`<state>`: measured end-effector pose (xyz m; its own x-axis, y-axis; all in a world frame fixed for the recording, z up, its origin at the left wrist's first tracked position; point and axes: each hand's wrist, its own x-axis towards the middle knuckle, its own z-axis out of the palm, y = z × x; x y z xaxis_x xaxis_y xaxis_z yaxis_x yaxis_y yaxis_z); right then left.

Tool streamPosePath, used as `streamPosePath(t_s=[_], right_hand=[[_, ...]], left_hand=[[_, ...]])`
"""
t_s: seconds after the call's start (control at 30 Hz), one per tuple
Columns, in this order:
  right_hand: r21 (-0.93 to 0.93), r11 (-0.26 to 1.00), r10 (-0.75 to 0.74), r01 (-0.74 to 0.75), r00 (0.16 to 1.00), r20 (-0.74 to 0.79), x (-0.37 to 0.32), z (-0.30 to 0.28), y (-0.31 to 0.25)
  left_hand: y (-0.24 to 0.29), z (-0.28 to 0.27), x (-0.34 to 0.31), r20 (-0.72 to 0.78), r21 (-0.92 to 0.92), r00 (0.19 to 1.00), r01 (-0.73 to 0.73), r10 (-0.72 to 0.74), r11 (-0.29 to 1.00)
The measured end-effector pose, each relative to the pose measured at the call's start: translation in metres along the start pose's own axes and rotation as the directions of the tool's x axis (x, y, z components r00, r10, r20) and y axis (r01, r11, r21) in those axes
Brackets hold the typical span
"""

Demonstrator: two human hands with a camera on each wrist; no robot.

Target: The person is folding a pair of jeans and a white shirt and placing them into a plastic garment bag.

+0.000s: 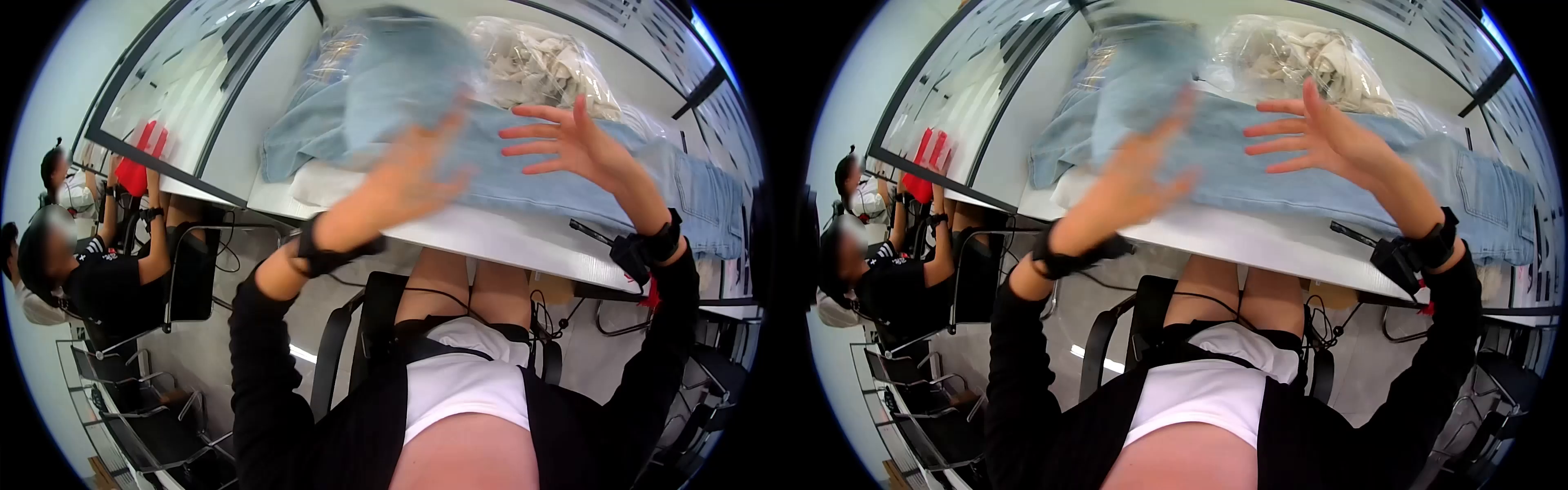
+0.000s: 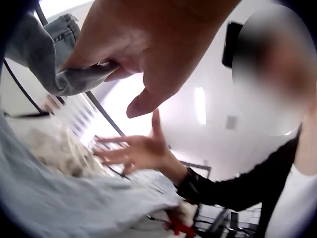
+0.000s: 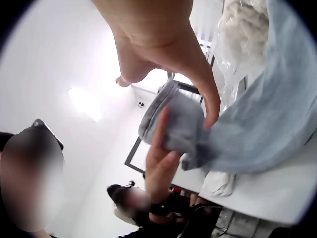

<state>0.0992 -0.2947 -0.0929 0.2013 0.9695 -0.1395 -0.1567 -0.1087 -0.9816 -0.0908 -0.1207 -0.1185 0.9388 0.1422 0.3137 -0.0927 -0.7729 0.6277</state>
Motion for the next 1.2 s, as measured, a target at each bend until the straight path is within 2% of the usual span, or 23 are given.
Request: streamPosePath(t_s=[0.03,0.07,0.17,0.2,0.27,0.3,0.37,0.4,0.43,0.47,0.5,0.57,0.67,0.77,0.83,0.87,0.93,0.97,1.0,1.03,1.1,1.13,1.2], right_hand=[[0.128,0.992,0.013,-0.013,1.0,-0.001,0.004,0.009,-0.002],[0.251,0.968,0.023,-0.022,1.0,-0.002,0.008,0.012,-0.004],[-0.109,0.981,0.126,-0.158,0.959,-0.252,0.011,-0.007,0.022],[-0.022,0.978,0.18,-0.209,0.886,-0.427,0.004,0.006,0.022],[-0.038,0.988,0.115,-0.148,0.883,-0.456,-0.005,-0.016,0.035],[-0.047,0.992,0.08,-0.115,0.879,-0.471,-0.013,-0.035,0.041],[-0.266,0.954,-0.047,-0.138,0.808,-0.588,-0.04,-0.087,0.037],[-0.337,0.924,-0.058,-0.181,0.804,-0.591,-0.056,-0.107,0.029],[-0.406,0.887,-0.074,-0.219,0.801,-0.594,-0.07,-0.123,0.02],[-0.441,0.862,-0.108,-0.25,0.76,-0.641,-0.083,-0.133,0.017],[-0.473,0.834,-0.147,-0.283,0.713,-0.685,-0.098,-0.14,0.016],[-0.424,0.825,-0.068,-0.374,0.679,-0.731,-0.125,-0.166,0.022],[-0.377,0.813,-0.014,-0.443,0.633,-0.774,-0.152,-0.173,0.034],[-0.366,0.835,-0.038,-0.41,0.622,-0.782,-0.17,-0.184,0.046],[-0.328,0.876,-0.079,-0.352,0.567,-0.82,-0.176,-0.175,0.048],[-0.338,0.874,-0.07,-0.35,0.598,-0.798,-0.181,-0.181,0.053],[-0.362,0.868,-0.052,-0.341,0.662,-0.748,-0.195,-0.205,0.066],[-0.335,0.883,-0.043,-0.328,0.655,-0.754,-0.199,-0.209,0.069],[-0.31,0.898,-0.036,-0.312,0.65,-0.759,-0.203,-0.21,0.073],[-0.287,0.911,-0.03,-0.295,0.646,-0.762,-0.207,-0.212,0.077],[-0.162,0.976,-0.051,-0.148,0.566,-0.823,-0.224,-0.227,0.093],[-0.103,0.993,-0.054,-0.065,0.522,-0.851,-0.233,-0.233,0.099],[-0.086,0.996,-0.058,-0.033,0.497,-0.866,-0.242,-0.239,0.103]], left_hand=[[0.009,0.021,0.005,0.081,0.027,0.99,-0.119,0.117,0.993],[0.009,0.041,0.01,0.048,0.059,0.927,-0.375,0.372,0.925],[0.025,0.061,0.01,0.063,0.242,0.902,-0.429,0.427,0.87],[0.023,0.057,0.011,0.103,0.09,0.871,-0.49,0.481,0.867],[0.013,0.036,0.008,0.155,-0.225,0.784,-0.564,0.601,0.795],[0.009,0.017,0.002,0.213,-0.376,0.862,-0.363,0.461,0.852],[-0.033,-0.011,-0.005,0.049,-0.166,0.973,-0.215,0.226,0.962],[-0.058,-0.032,-0.01,-0.035,-0.182,0.999,-0.045,0.039,0.982],[-0.106,-0.041,-0.017,-0.234,-0.214,0.97,0.006,-0.058,0.977],[-0.144,-0.062,-0.02,-0.339,0.017,0.906,0.275,-0.253,0.961],[-0.172,-0.083,-0.023,-0.49,0.21,0.856,0.299,-0.164,0.931],[-0.232,-0.109,-0.018,-0.562,0.185,0.799,0.374,-0.215,0.909],[-0.261,-0.12,0.004,-0.427,0.202,0.793,0.552,-0.434,0.809],[-0.258,-0.12,0.031,-0.273,0.287,0.697,0.717,-0.663,0.635],[-0.256,-0.123,0.038,-0.155,0.229,0.744,0.667,-0.649,0.709],[-0.256,-0.126,0.041,-0.095,0.195,0.765,0.641,-0.637,0.742],[-0.26,-0.142,0.037,-0.127,-0.025,0.865,0.487,-0.486,0.873],[-0.259,-0.15,0.037,-0.16,-0.131,0.899,0.389,-0.407,0.912],[-0.236,-0.156,0.036,-0.387,-0.232,0.821,0.353,-0.419,0.906],[-0.211,-0.164,0.038,-0.588,-0.321,0.686,0.29,-0.43,0.902],[-0.221,-0.214,0.026,-0.442,-0.478,0.81,0.151,-0.386,0.865],[-0.221,-0.226,0.025,-0.487,-0.441,0.798,0.127,-0.355,0.889],[-0.221,-0.241,0.028,-0.571,-0.361,0.77,0.074,-0.283,0.93]])
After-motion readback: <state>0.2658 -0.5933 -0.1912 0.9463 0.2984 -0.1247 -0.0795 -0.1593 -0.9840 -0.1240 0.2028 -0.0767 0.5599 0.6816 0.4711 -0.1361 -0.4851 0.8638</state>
